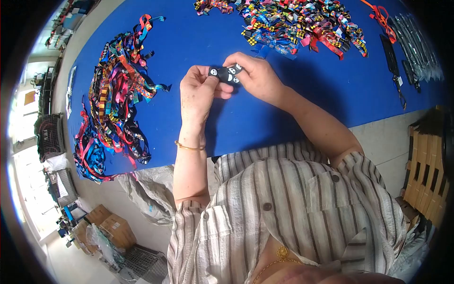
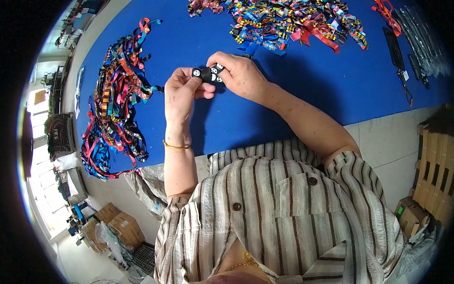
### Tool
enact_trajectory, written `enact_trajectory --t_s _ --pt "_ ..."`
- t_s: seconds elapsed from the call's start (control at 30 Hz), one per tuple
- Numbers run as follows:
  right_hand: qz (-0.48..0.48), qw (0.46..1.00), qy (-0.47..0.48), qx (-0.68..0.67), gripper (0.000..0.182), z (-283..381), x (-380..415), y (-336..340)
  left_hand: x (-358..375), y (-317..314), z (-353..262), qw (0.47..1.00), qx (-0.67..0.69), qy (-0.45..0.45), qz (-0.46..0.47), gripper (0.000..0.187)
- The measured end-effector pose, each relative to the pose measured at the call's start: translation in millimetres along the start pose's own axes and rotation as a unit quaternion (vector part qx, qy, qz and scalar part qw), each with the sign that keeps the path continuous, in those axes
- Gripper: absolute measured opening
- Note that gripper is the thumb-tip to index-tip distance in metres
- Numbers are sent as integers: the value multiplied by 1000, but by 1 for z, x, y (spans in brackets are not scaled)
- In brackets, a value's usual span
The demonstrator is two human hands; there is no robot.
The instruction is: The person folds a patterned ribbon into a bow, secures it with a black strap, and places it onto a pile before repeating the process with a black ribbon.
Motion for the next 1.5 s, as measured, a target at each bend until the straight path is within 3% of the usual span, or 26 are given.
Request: enact_trajectory --t_s 0.13,0.2,0.37,0.7,0.8,1.0,1.2,1.33,1.5 --pt "24 998 -55 17 19 -7 2 1 -5 -6 17 997 75 0 -3 9" --pt "22 994 -103 -18 18 -11 2 2 -7 -8 19 999 47 -17 -9 11" --pt "1 989 -109 -97 18 -24 6 -3 -11 -7 20 993 10 -106 -50 20" --pt "-6 943 -209 -260 16 -18 7 -9 -7 -18 28 991 109 -74 -17 32" --pt "-18 956 -161 -243 16 -14 5 -9 -5 -20 28 987 148 -66 -18 32" --pt "-35 880 -274 -386 15 -31 14 -15 0 -24 25 974 211 -64 -51 28" --pt "-62 804 -316 -500 18 -27 19 -20 1 -27 21 970 223 -84 -38 28" --pt "-36 855 -273 -440 23 -28 16 -17 -1 -30 21 968 237 -82 2 30" --pt "-30 959 -176 -218 30 -21 5 -5 -1 -31 23 982 152 -107 22 34"
Point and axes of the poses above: each hand's wrist, its own x-axis away from the middle knuckle, its own y-axis out of the back of the hand, z = x × y, the point moved 8 cm from there along -x, towards the middle knuckle, and after that the axes turned 9 degrees about -x, right-handed, at the moved point
